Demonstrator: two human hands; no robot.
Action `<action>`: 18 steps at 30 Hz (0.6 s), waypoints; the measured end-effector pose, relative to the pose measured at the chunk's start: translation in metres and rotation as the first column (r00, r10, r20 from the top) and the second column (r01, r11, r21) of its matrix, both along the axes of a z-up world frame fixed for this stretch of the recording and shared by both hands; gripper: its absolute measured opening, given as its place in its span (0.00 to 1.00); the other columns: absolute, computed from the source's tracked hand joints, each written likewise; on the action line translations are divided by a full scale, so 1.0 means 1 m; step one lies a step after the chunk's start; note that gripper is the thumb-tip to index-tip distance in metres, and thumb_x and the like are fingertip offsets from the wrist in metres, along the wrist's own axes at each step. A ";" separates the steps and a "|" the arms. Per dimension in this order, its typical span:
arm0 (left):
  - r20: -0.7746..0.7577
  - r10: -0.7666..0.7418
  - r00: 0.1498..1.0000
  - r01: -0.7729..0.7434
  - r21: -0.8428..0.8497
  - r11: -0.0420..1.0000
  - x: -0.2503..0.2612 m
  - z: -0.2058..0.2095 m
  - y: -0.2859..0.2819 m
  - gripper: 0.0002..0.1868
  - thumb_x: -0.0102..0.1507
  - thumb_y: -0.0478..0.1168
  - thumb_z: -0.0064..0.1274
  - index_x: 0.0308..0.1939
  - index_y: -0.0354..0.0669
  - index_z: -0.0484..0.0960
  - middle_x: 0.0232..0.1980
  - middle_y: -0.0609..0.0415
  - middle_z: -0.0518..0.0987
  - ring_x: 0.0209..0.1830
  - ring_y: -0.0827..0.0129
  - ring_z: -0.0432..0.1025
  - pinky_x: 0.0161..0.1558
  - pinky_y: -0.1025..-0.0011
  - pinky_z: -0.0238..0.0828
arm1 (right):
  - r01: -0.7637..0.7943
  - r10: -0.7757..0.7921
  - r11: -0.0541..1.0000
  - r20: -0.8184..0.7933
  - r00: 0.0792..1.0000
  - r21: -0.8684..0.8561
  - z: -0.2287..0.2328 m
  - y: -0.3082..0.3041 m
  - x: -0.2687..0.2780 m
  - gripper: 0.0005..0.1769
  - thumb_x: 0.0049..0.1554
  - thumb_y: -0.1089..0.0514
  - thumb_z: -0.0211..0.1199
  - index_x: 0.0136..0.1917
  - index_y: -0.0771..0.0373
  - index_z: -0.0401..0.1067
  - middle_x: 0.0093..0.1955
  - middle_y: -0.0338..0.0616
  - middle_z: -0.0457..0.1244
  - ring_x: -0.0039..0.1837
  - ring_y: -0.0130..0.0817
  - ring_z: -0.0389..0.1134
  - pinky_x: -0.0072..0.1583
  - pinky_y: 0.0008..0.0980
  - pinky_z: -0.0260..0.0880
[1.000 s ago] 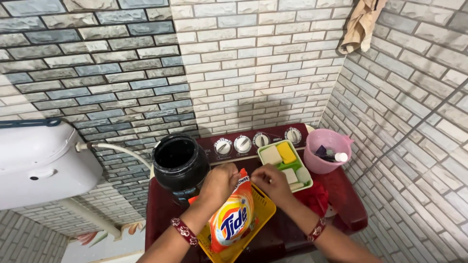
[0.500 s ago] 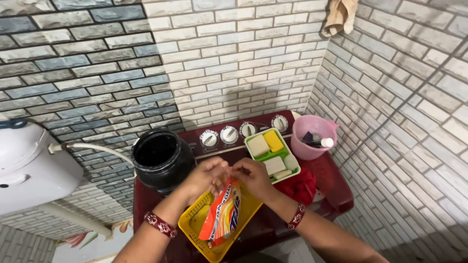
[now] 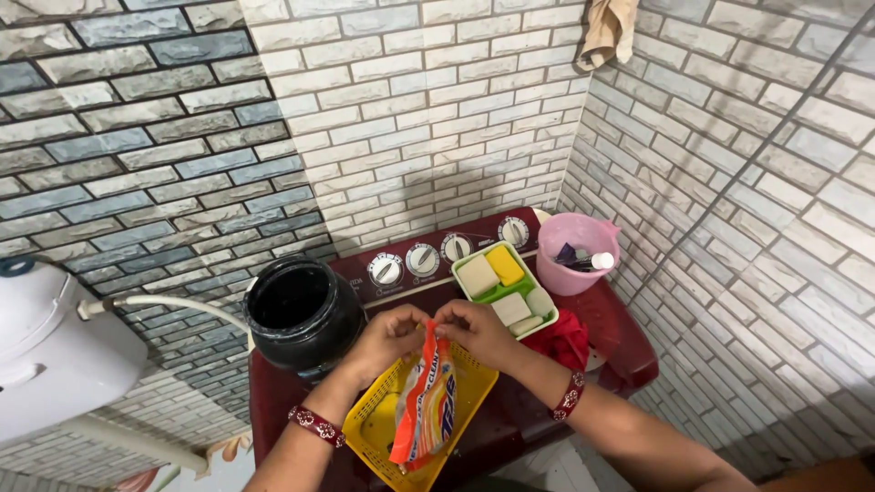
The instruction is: The person opens a black tub and a Tide detergent packet on a washing machine top. They repeatedly scoop detergent powder from the packet into the black tub using a white scoop, then place the scoop back into the tub. The person continues this scooping cycle multiple times.
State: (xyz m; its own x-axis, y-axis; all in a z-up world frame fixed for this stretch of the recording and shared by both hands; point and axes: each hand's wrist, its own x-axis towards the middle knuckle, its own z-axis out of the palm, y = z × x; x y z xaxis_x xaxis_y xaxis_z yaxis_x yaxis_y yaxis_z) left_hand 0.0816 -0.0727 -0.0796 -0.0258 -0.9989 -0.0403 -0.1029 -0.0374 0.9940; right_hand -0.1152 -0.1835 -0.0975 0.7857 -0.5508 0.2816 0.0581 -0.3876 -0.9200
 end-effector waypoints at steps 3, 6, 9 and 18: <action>-0.060 -0.016 0.998 0.014 -0.020 1.000 -0.001 -0.008 -0.002 0.05 0.66 0.30 0.51 0.45 0.39 0.79 0.36 0.57 0.81 0.32 0.80 0.72 0.34 0.80 0.68 | -0.066 0.067 0.997 -0.017 0.998 0.044 -0.004 -0.003 0.001 0.05 0.61 0.64 0.63 0.51 0.66 0.72 0.45 0.36 0.68 0.48 0.20 0.67 0.51 0.24 0.70; -0.158 0.016 0.987 -0.028 -0.075 0.997 -0.003 -0.016 -0.007 0.04 0.65 0.28 0.51 0.41 0.38 0.78 0.37 0.58 0.81 0.34 0.80 0.75 0.37 0.79 0.73 | -0.111 0.111 0.992 0.004 0.994 0.059 -0.007 -0.009 0.003 0.04 0.62 0.65 0.62 0.51 0.66 0.72 0.46 0.36 0.68 0.50 0.20 0.67 0.54 0.25 0.70; -0.222 0.065 0.973 -0.105 -0.175 0.979 -0.012 -0.025 -0.010 0.04 0.64 0.26 0.51 0.39 0.36 0.76 0.39 0.57 0.81 0.36 0.79 0.76 0.39 0.78 0.74 | -0.106 0.105 0.991 0.022 0.994 0.085 -0.010 -0.011 0.001 0.04 0.62 0.65 0.61 0.52 0.66 0.72 0.46 0.36 0.68 0.50 0.20 0.68 0.54 0.25 0.70; -0.007 0.129 0.992 -0.127 -0.212 0.969 -0.015 -0.010 -0.001 0.07 0.60 0.27 0.54 0.42 0.34 0.79 0.37 0.58 0.82 0.36 0.81 0.75 0.39 0.80 0.72 | -0.041 0.040 0.995 0.008 0.999 0.091 -0.011 -0.003 -0.003 0.04 0.60 0.66 0.64 0.50 0.66 0.74 0.43 0.36 0.68 0.46 0.19 0.67 0.50 0.23 0.68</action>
